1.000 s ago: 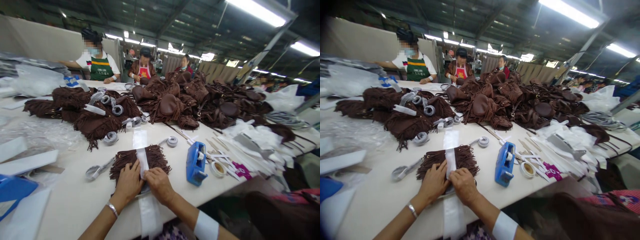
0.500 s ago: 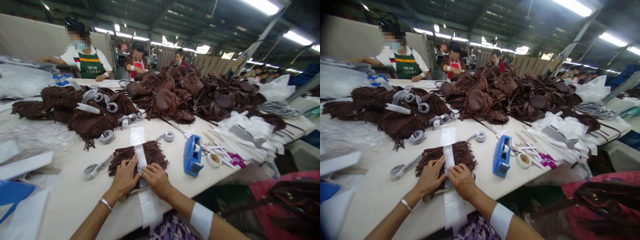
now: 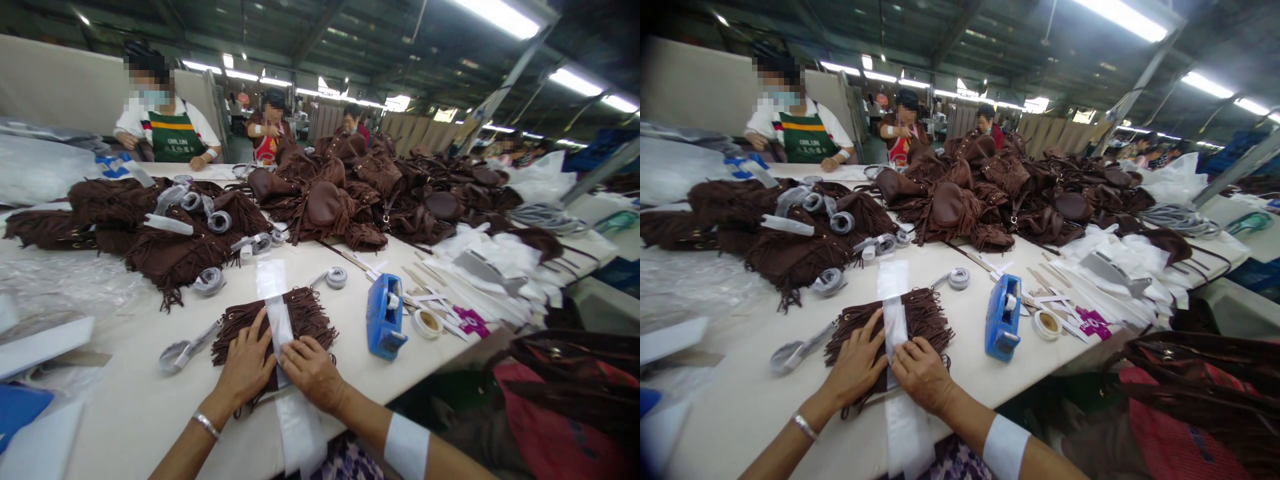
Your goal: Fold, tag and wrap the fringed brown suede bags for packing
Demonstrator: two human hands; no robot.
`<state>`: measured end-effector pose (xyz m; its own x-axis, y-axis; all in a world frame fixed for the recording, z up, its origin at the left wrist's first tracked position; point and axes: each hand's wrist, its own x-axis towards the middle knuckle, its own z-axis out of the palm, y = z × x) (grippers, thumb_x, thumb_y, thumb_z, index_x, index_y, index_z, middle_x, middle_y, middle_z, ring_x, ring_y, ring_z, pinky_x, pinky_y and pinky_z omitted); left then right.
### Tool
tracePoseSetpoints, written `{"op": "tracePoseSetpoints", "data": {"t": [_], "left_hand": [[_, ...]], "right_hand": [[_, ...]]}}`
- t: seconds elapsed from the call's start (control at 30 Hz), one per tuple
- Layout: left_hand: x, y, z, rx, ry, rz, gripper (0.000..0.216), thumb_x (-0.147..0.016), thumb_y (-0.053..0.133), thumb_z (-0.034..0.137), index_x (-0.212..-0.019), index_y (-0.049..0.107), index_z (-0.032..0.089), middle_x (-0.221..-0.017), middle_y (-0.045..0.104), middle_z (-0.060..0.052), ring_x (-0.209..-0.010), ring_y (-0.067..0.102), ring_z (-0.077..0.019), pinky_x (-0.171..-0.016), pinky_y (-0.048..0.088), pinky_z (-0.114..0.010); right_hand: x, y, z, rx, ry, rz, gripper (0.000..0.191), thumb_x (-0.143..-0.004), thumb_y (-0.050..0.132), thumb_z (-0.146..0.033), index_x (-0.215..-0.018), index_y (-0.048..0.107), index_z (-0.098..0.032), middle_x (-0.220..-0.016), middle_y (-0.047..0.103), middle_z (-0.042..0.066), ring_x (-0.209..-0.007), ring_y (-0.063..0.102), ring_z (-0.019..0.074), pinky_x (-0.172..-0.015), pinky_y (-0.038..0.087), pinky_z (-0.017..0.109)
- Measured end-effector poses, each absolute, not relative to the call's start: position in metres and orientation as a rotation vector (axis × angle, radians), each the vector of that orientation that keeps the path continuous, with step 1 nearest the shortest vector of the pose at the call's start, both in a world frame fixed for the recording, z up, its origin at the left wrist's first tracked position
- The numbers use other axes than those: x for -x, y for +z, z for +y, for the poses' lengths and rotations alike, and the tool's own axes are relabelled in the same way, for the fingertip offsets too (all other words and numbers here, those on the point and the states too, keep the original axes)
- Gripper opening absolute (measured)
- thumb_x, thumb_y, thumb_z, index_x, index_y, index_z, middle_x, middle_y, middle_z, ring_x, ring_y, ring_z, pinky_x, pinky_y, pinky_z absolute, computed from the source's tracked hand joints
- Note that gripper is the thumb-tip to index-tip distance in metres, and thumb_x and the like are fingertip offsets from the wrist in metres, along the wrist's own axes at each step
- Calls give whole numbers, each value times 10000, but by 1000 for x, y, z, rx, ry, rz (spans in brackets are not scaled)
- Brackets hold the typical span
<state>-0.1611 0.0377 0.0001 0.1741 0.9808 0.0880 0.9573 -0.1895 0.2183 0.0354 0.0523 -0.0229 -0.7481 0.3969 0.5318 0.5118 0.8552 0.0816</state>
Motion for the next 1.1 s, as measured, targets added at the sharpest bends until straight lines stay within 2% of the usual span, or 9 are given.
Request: {"op": "tracePoseSetpoints", "data": {"t": [0.57,0.7,0.77,0.8,0.87,0.93,1.1], "left_hand": [[161,-7,37,-2291,341,1989,558,-913,428,329,-1460,381,231,-1639,155,-74,-1276,419,-317,-958,417,-481],[161,-11,36,-2234,524,1998,616,-947,376,308,-1526,207,178,-1630,170,-121,-1360,373,-313,-1015,412,-497],[160,-13,34,-2226,661,1962,625,-963,359,291,-1540,140,192,-1634,148,-124,-1403,341,-292,-1045,409,-485],[160,-14,34,-2246,700,1922,600,-968,358,287,-1535,171,223,-1637,142,-109,-1407,344,-282,-1052,413,-477],[161,-17,32,-2320,712,1832,504,-974,370,301,-1476,337,284,-1636,159,-71,-1382,388,-273,-1055,423,-467],[162,-20,33,-2382,684,1786,424,-972,397,336,-1385,479,288,-1626,193,-62,-1353,424,-280,-1058,427,-472],[163,-29,35,-2405,686,1829,429,-946,443,391,-1350,524,270,-1590,274,-83,-1315,460,-303,-1036,455,-494]], "right_hand": [[-35,-23,51,664,-352,-2590,181,-981,481,-179,-1082,625,-137,-1177,668,119,-1054,588,215,-995,430,413],[-34,-17,48,700,-336,-2661,182,-985,466,-179,-1078,613,-124,-1188,648,138,-1040,577,214,-965,434,405],[-34,-12,47,719,-322,-2695,176,-988,460,-185,-1060,609,-125,-1185,641,143,-1030,571,212,-940,439,400],[-34,-9,46,729,-318,-2708,174,-988,458,-188,-1052,607,-125,-1177,639,142,-1024,569,214,-930,441,399],[-33,-3,44,750,-310,-2723,177,-985,456,-190,-1049,603,-118,-1149,639,137,-1013,564,221,-914,444,399],[-32,3,40,781,-303,-2733,191,-978,458,-191,-1077,597,-104,-1115,639,134,-1014,560,229,-910,444,399],[-35,5,24,831,-286,-2723,243,-960,500,-239,-1140,576,-94,-1074,650,134,-1018,561,229,-928,437,392]]}}
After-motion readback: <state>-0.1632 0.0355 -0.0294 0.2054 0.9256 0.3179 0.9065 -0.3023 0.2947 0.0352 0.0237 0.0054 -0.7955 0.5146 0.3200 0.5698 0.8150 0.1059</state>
